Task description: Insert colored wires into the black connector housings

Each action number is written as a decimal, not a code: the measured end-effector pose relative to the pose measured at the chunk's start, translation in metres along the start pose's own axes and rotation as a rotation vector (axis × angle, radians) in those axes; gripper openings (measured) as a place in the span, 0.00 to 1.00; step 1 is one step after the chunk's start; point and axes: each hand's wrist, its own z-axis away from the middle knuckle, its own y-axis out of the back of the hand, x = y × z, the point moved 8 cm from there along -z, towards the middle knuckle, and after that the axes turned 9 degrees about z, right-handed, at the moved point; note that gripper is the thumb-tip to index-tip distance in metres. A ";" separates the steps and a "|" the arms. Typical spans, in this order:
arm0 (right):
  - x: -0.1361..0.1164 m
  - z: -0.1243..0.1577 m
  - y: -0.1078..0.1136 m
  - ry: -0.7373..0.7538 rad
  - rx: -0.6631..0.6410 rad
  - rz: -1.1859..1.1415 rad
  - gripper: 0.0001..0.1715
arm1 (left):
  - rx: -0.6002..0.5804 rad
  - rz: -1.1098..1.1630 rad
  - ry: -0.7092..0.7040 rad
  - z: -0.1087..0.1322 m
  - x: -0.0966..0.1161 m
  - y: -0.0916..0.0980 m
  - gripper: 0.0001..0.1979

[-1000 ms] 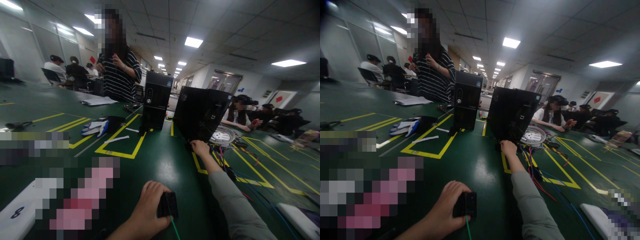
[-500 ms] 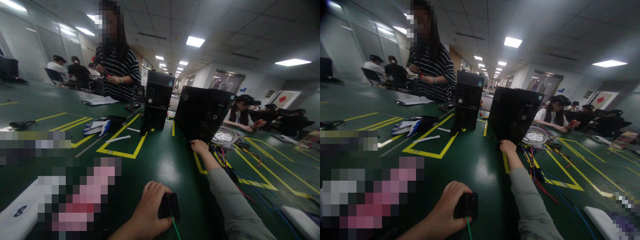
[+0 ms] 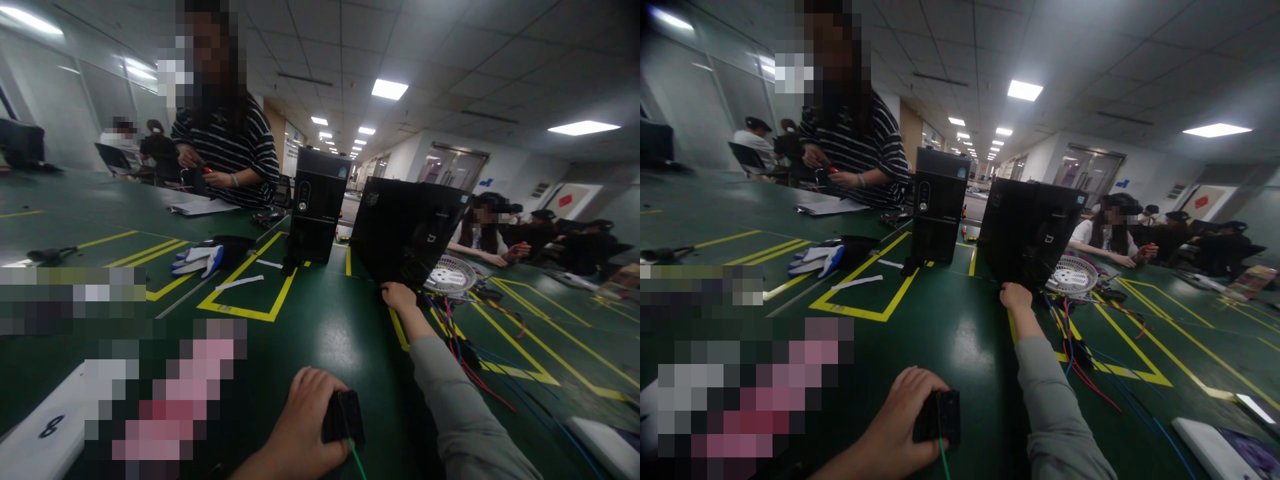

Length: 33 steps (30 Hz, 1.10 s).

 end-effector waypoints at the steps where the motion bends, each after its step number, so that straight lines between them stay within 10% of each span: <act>1: -0.001 0.002 0.002 0.000 0.013 0.002 0.17 | 0.002 -0.002 -0.004 0.000 0.000 0.000 0.22; 13: -0.014 0.092 0.052 0.165 0.235 -0.212 0.18 | 0.051 0.011 -0.037 0.003 -0.003 0.002 0.22; 22: -0.077 0.275 0.008 0.454 -0.256 -0.675 0.21 | 0.095 0.007 -0.032 0.005 -0.005 0.003 0.19; 25: -0.083 0.288 -0.007 0.371 -0.357 -0.856 0.16 | 0.099 0.008 -0.026 0.006 -0.006 0.003 0.20; 33: -0.072 0.280 0.007 0.305 -0.059 -0.906 0.17 | 0.103 -0.010 -0.025 0.006 -0.008 0.004 0.19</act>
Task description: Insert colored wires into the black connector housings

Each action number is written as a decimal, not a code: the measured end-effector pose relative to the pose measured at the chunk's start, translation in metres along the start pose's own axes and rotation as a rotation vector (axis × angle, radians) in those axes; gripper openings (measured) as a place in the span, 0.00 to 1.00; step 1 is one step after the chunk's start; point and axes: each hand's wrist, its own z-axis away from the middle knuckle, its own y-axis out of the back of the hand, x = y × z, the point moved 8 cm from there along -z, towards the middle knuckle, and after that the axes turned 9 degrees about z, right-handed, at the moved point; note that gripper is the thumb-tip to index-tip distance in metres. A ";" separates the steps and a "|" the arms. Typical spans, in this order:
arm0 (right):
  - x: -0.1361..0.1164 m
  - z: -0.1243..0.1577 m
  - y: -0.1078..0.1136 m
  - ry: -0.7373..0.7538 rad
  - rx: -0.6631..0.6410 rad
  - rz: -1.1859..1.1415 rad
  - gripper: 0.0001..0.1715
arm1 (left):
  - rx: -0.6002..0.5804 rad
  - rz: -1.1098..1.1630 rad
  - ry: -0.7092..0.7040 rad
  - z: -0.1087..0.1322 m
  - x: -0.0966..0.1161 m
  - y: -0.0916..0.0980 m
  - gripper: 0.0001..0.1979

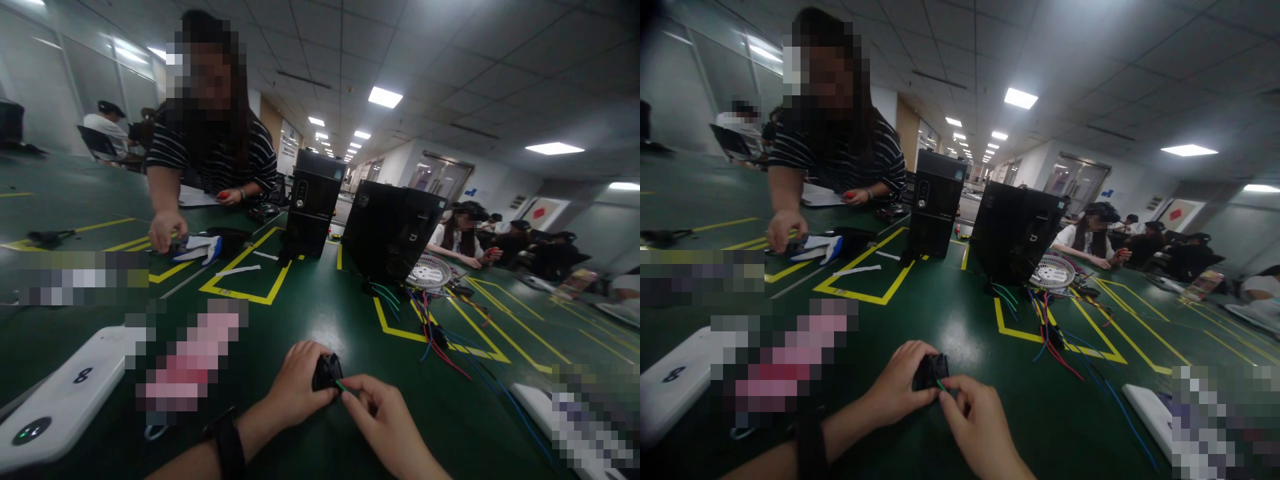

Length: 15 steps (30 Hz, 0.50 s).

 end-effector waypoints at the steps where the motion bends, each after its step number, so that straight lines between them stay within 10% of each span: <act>1: -0.003 0.002 -0.001 0.018 0.006 0.017 0.17 | -0.003 -0.002 -0.004 0.000 0.000 0.000 0.19; 15: -0.008 0.001 0.024 0.099 0.056 0.354 0.15 | -0.013 0.003 -0.024 -0.001 0.000 -0.001 0.20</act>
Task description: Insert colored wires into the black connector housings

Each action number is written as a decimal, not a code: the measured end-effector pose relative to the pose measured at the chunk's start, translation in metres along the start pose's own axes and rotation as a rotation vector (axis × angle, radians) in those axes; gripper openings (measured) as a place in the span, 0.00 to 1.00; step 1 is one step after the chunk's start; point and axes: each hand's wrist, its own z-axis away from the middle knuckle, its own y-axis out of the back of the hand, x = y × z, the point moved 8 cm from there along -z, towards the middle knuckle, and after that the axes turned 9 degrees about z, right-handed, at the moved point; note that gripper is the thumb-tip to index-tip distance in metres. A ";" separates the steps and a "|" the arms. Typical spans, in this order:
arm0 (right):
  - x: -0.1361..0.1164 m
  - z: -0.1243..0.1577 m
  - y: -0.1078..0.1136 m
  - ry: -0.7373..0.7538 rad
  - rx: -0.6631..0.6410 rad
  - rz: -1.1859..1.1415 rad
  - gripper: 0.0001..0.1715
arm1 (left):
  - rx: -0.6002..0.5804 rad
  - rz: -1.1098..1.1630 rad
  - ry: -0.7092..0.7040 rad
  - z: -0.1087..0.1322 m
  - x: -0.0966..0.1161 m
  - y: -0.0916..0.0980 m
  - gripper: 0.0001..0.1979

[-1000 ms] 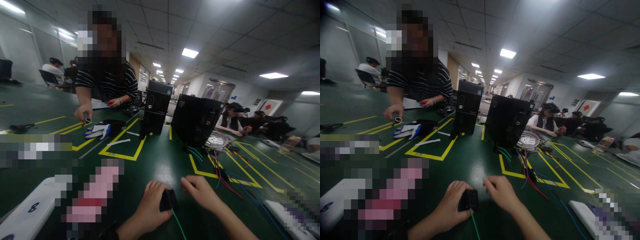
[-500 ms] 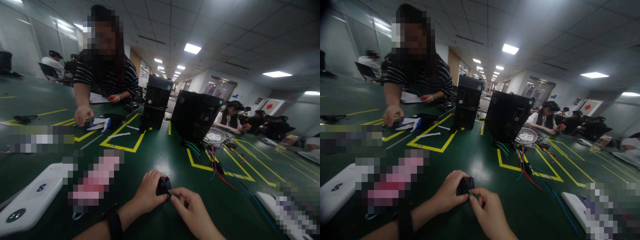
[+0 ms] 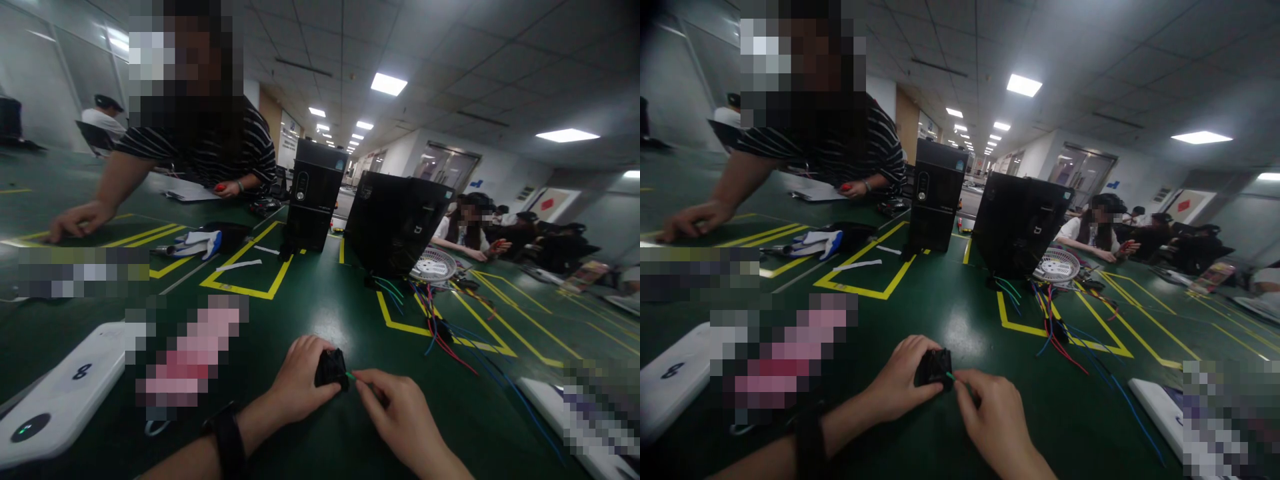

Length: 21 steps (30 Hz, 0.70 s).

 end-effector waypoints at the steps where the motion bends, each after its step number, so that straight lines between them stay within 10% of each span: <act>1: 0.000 0.000 0.001 -0.004 0.020 -0.012 0.15 | -0.001 -0.002 0.004 0.000 0.000 0.000 0.20; 11: -0.035 0.008 -0.011 0.258 0.024 -0.057 0.13 | -0.027 -0.014 0.000 0.000 0.007 0.000 0.17; 21: -0.009 0.002 0.011 0.114 0.035 0.020 0.15 | -0.015 -0.013 -0.016 0.001 0.007 0.001 0.20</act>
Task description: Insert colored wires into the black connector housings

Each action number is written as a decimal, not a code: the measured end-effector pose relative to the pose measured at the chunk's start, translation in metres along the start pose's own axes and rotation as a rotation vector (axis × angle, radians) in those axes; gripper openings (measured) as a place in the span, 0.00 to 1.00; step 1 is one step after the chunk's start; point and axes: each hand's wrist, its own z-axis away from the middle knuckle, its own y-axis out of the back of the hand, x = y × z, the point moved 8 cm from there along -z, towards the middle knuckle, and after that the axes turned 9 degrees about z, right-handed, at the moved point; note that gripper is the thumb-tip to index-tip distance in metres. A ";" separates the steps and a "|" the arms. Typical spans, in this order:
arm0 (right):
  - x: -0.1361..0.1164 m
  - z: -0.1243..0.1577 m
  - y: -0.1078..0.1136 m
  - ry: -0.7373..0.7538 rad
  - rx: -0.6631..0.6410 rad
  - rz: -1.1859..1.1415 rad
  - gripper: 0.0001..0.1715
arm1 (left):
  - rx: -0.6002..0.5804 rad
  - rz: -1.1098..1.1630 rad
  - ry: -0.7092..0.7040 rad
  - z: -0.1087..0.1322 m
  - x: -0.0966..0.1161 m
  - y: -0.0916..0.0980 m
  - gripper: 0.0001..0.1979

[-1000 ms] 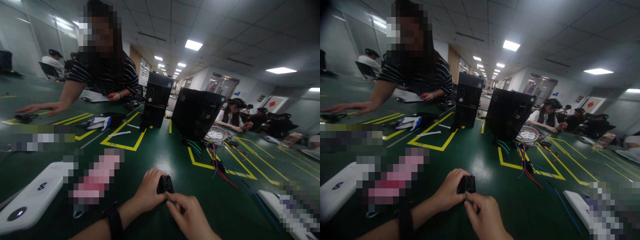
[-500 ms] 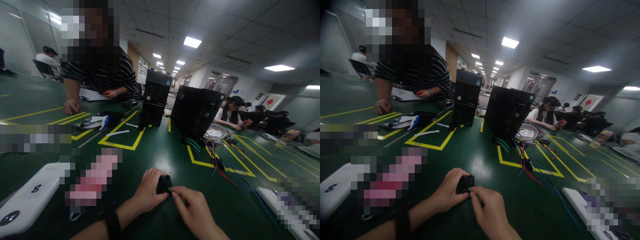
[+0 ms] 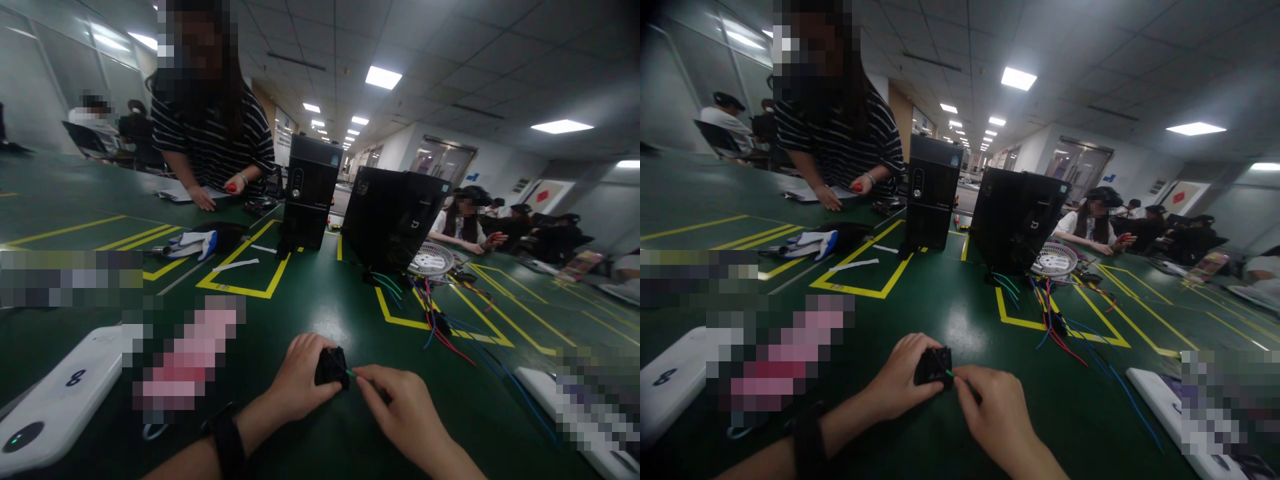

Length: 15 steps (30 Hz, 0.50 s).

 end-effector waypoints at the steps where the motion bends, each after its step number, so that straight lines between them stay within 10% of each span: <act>1: 0.000 0.001 -0.001 -0.003 0.021 -0.003 0.15 | 0.000 -0.003 -0.001 0.000 0.000 0.000 0.20; 15: -0.010 0.004 -0.006 0.128 -0.090 0.131 0.16 | -0.006 -0.006 -0.004 0.001 -0.002 -0.001 0.19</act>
